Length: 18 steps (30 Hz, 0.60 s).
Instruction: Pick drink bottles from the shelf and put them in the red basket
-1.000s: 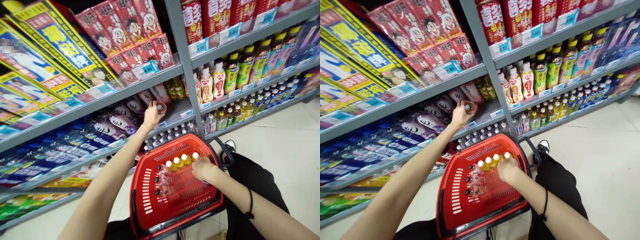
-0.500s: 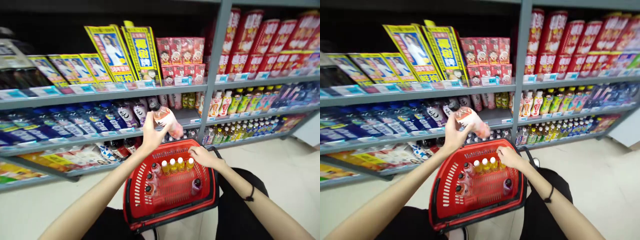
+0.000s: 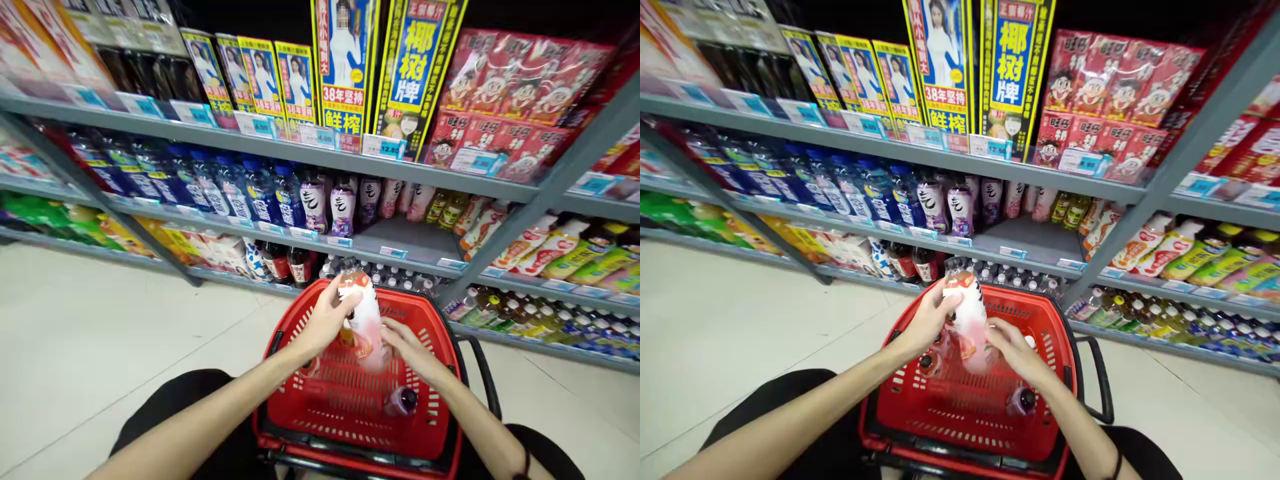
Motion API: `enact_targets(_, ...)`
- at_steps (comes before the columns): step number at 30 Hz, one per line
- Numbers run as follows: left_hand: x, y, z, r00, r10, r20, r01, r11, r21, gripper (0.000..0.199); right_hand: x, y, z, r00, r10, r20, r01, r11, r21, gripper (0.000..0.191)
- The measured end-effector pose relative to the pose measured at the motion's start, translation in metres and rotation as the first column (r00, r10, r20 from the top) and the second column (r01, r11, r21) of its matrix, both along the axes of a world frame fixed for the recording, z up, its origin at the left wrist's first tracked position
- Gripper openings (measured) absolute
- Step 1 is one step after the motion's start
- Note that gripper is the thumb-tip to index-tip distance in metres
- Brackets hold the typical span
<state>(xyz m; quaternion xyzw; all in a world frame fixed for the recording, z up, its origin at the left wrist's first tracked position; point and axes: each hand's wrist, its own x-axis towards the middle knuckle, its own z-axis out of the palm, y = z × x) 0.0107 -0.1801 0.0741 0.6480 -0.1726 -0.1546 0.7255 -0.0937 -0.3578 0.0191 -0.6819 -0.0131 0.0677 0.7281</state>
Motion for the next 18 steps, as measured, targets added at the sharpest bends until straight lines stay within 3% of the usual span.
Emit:
enact_targets(4, -0.002, 0.008, 0.002, 0.996, -0.090, -0.019, 0.087, 0.988, -0.131, 0.066, -0.007, 0.025, -0.006, 0.997, -0.076, -0.016, 0.078, 0.982, 0.169, 0.053)
enact_targets(7, -0.005, 0.010, 0.003, 0.988, -0.143, -0.055, 0.129, 0.970, -0.208, 0.073, -0.015, 0.050, -0.009, 0.985, -0.111, -0.129, 0.153, 0.907, 0.392, 0.047)
enact_targets(10, -0.007, 0.014, 0.006, 0.979, -0.171, -0.115, 0.151, 0.975, -0.165, 0.084, -0.019, 0.064, -0.010, 0.980, -0.045, -0.192, 0.142, 0.838, 0.527, 0.047)
enact_targets(14, -0.005, 0.016, 0.014, 0.978, -0.163, -0.130, 0.157, 0.986, -0.058, 0.067, -0.021, 0.063, -0.014, 0.962, -0.117, -0.247, 0.221, 0.864, 0.452, 0.060)
enact_targets(18, -0.002, 0.014, 0.020, 0.972, -0.215, -0.099, 0.213, 0.977, -0.032, 0.056, -0.022, 0.059, -0.023, 0.926, -0.218, -0.310, 0.326, 0.873, 0.362, 0.074)
